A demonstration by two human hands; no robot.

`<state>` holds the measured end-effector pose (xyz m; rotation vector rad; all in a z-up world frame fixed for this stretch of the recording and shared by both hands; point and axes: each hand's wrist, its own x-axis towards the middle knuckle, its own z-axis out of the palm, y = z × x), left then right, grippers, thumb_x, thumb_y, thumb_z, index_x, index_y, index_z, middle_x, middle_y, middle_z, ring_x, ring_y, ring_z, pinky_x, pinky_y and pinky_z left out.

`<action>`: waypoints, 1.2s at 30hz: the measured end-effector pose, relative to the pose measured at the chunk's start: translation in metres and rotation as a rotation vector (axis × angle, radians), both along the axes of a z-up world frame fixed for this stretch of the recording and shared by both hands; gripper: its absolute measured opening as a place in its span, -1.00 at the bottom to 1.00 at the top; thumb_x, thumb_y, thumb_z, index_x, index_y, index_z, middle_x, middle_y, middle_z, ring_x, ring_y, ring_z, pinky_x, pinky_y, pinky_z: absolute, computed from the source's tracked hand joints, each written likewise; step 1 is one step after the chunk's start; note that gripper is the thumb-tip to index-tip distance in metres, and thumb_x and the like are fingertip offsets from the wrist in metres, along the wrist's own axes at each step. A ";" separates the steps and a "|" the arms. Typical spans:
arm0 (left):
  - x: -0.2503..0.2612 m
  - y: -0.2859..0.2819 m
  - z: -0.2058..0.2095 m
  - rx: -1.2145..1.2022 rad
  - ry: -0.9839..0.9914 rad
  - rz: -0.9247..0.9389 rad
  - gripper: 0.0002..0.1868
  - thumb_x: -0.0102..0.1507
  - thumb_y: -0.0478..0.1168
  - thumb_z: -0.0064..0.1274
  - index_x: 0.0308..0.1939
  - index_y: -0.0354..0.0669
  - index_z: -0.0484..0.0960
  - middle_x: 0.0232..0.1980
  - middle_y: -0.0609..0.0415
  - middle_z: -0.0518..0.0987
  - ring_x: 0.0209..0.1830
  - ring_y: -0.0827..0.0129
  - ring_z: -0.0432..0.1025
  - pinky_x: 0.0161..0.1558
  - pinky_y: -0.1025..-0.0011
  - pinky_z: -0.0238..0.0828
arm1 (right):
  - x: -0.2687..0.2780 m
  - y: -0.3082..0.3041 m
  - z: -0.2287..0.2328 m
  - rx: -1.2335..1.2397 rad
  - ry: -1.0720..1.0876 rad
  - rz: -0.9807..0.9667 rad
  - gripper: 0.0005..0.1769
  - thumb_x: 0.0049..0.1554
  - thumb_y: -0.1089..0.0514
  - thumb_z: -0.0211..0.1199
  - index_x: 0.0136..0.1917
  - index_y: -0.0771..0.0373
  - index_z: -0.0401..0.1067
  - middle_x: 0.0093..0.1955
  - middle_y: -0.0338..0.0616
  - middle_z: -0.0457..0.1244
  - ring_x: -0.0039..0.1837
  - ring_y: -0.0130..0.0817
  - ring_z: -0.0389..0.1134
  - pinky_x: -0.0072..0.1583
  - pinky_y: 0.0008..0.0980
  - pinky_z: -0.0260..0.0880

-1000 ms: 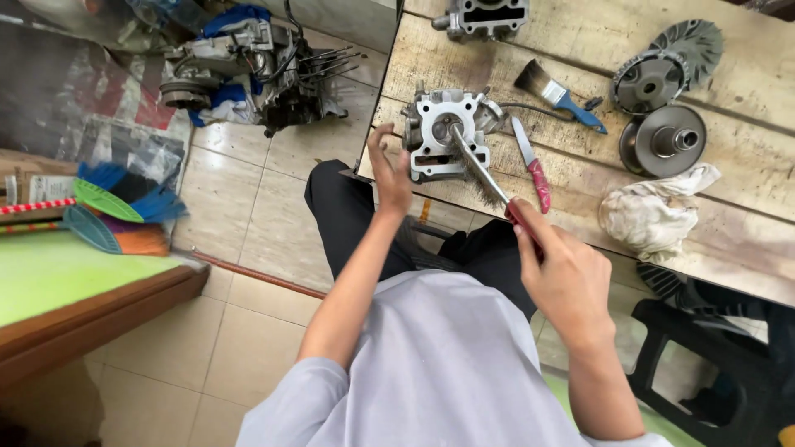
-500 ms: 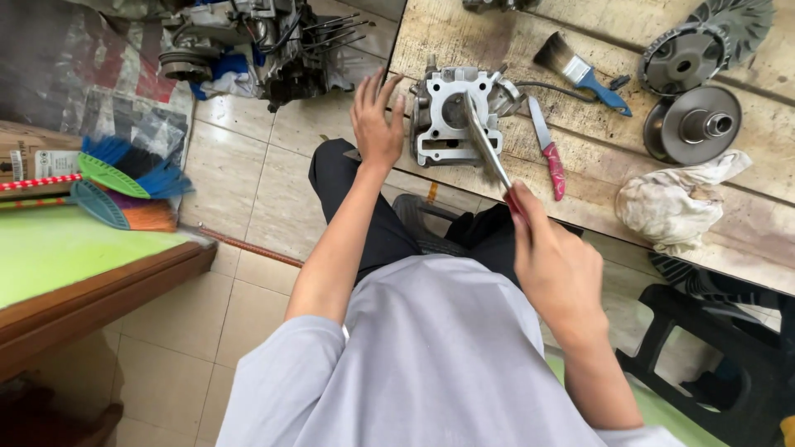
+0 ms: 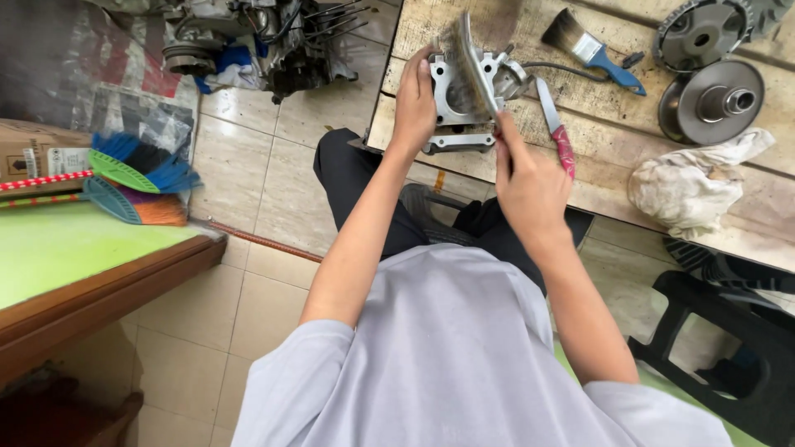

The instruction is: The person scrubs a metal engine block with a wire brush, focusing on the internal cylinder and crevices. They rotate the part to clean different angles and switch between a wire brush and a knife-like tool to scrape residue from the surface.

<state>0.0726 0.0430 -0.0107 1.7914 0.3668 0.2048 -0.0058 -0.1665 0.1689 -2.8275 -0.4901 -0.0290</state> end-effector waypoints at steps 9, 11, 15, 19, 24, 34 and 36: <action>0.009 0.005 -0.014 0.026 0.030 0.008 -0.42 0.53 0.03 -0.54 0.41 -0.24 0.39 0.38 -0.17 0.45 0.45 0.01 0.33 0.42 0.17 0.24 | -0.008 -0.002 0.034 -0.180 0.234 -0.008 -0.62 0.26 -0.07 0.17 0.35 -0.20 0.45 -0.44 0.01 0.32 -0.41 0.06 0.36 -0.36 -0.01 0.32; 0.004 0.005 -0.018 0.007 0.054 0.021 -0.45 0.54 0.03 -0.48 0.40 -0.24 0.40 0.36 -0.14 0.49 0.40 0.03 0.39 0.38 0.20 0.32 | -0.011 0.001 -0.004 -0.047 0.046 0.067 -0.59 0.38 -0.01 0.15 0.48 -0.12 0.37 -0.41 -0.05 0.31 -0.37 0.04 0.35 -0.32 0.03 0.28; 0.007 0.007 -0.016 0.042 0.018 0.023 -0.48 0.55 0.00 -0.46 0.40 -0.27 0.35 0.37 -0.18 0.44 0.39 0.00 0.33 0.36 0.19 0.27 | -0.005 0.001 0.037 0.076 -0.025 0.092 -0.58 0.41 -0.02 0.14 0.51 -0.14 0.33 -0.32 -0.06 0.34 -0.34 0.04 0.34 -0.30 0.01 0.29; 0.002 0.000 -0.005 -0.045 -0.010 0.089 -0.52 0.52 -0.04 -0.41 0.34 -0.29 0.38 0.27 -0.18 0.53 0.32 0.05 0.43 0.32 0.20 0.33 | -0.020 -0.007 0.043 -0.217 0.241 0.085 -0.51 0.31 -0.03 0.10 0.50 -0.20 0.30 -0.45 -0.04 0.31 -0.44 0.01 0.34 -0.38 0.00 0.28; -0.001 0.000 -0.002 0.027 0.008 0.055 -0.52 0.54 -0.04 -0.44 0.33 -0.27 0.42 0.25 -0.19 0.54 0.28 0.06 0.46 0.28 0.20 0.37 | 0.000 0.018 0.014 -0.161 0.023 0.145 -0.43 0.33 0.06 0.10 0.60 -0.04 0.25 -0.42 -0.10 0.30 -0.45 -0.08 0.34 -0.40 -0.07 0.27; -0.002 -0.001 -0.010 0.018 0.001 0.065 -0.53 0.54 -0.02 -0.42 0.34 -0.22 0.41 0.30 -0.17 0.52 0.34 0.02 0.42 0.33 0.20 0.32 | -0.003 0.011 0.019 -0.267 0.033 0.207 -0.40 0.27 0.07 0.14 0.58 -0.07 0.29 -0.50 -0.08 0.27 -0.47 -0.11 0.34 -0.40 -0.11 0.28; -0.001 0.001 -0.004 0.017 0.021 0.050 -0.52 0.53 -0.02 -0.43 0.35 -0.22 0.40 0.29 -0.16 0.52 0.33 0.03 0.42 0.31 0.20 0.32 | -0.005 0.009 0.036 -0.249 -0.018 0.205 -0.40 0.28 0.08 0.14 0.59 -0.07 0.30 -0.51 -0.10 0.25 -0.48 -0.12 0.32 -0.41 -0.12 0.27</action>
